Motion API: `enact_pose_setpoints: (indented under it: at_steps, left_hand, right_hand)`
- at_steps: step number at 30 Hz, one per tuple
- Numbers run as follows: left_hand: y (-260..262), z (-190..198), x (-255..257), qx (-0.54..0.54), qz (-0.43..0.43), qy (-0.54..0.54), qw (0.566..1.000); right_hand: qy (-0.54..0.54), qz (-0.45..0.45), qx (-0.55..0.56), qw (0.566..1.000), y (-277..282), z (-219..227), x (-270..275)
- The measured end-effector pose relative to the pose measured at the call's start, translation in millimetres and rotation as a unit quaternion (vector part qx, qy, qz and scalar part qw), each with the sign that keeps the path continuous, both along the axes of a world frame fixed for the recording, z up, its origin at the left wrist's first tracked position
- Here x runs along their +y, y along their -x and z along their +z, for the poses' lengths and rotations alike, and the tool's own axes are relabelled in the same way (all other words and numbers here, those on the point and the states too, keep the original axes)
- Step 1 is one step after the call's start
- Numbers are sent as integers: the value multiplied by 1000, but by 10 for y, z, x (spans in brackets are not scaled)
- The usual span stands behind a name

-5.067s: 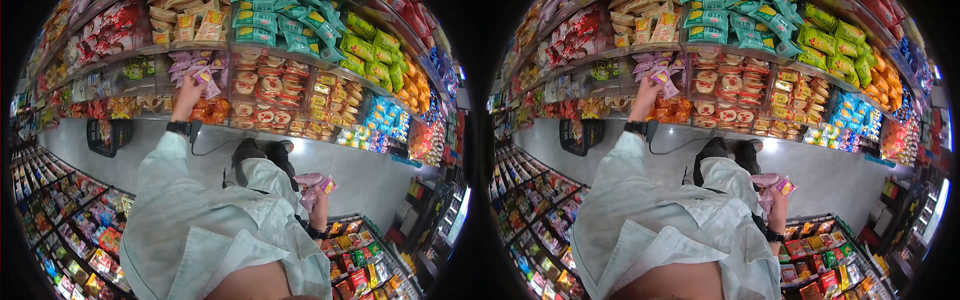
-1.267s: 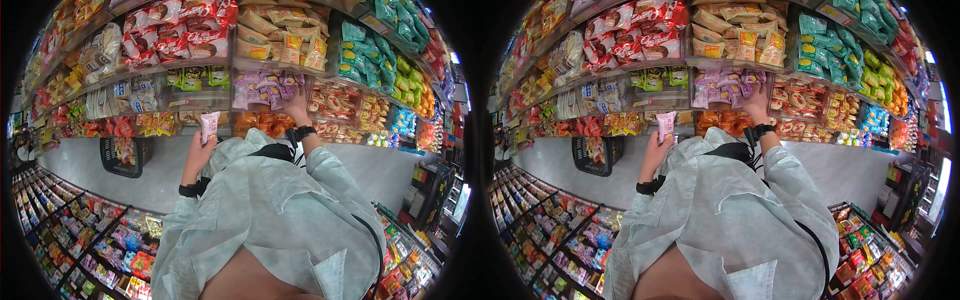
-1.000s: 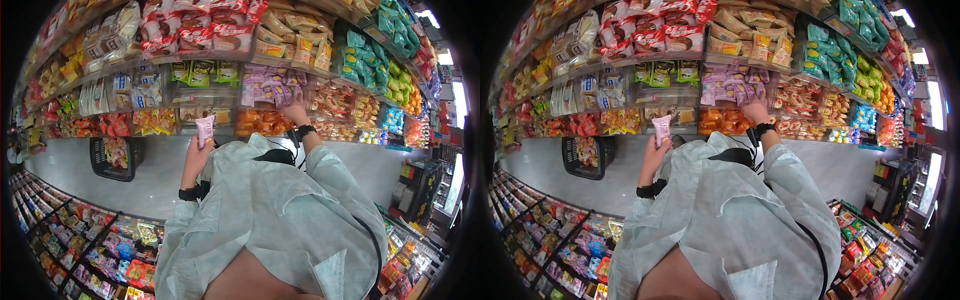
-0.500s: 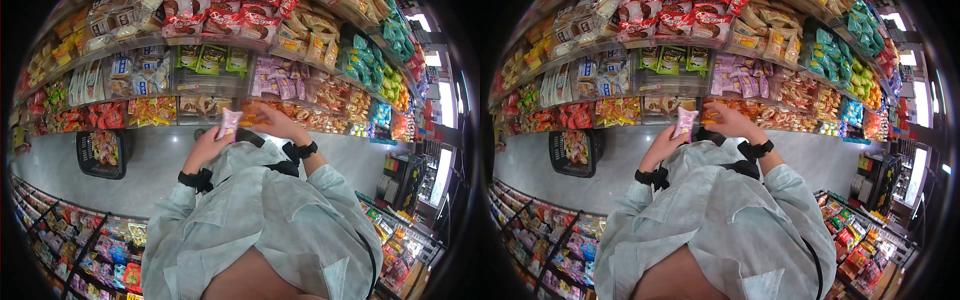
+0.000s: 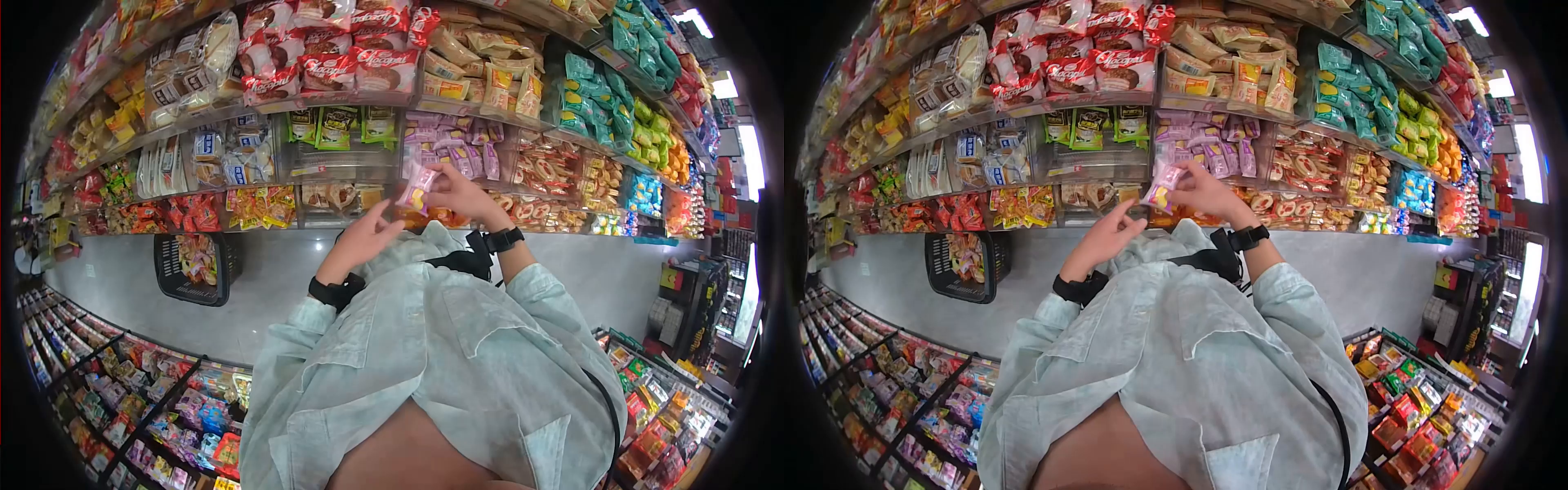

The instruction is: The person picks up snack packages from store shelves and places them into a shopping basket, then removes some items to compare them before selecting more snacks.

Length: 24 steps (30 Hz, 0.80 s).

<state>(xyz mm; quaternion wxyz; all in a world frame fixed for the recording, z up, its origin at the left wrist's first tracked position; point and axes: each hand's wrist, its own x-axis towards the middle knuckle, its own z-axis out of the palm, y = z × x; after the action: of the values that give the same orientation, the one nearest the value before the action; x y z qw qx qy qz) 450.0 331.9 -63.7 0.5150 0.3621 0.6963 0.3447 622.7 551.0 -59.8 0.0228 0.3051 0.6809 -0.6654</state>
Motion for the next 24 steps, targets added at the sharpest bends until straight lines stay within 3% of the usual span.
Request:
enact_pose_setpoints:
  at_steps: [7, 9, 11, 14, 17, 18, 21, 24]
  left_hand:
    - [-38, -362, -388, 36, 157, 23, 987]
    - [-140, -334, -511, 21, 217, 47, 975]
    - [-290, -291, -601, 9, 265, 65, 962]
    - [-566, -247, -743, -9, 319, 78, 945]
    - [-865, -211, -841, -37, 360, 96, 927]
    - [-957, -176, -858, -49, 370, 111, 921]
    - [-1148, -171, -960, -71, 382, 124, 913]
    - [-1231, -190, -1060, -88, 385, 119, 911]
  right_hand:
    - [39, -106, -153, 982, -93, -425, 821]
    - [-169, -6, -236, 957, -141, -901, 1005]
    - [-279, 107, -292, 908, -88, -546, 991]
    - [-257, 138, -273, 917, -52, -674, 1100]
    - [-343, 129, -68, 928, -66, -951, 1088]
    - [-303, 165, -110, 932, -2, -916, 1073]
    - [-292, 167, -142, 931, 78, -1040, 1012]
    - [-299, 175, -123, 930, 91, -1155, 1064]
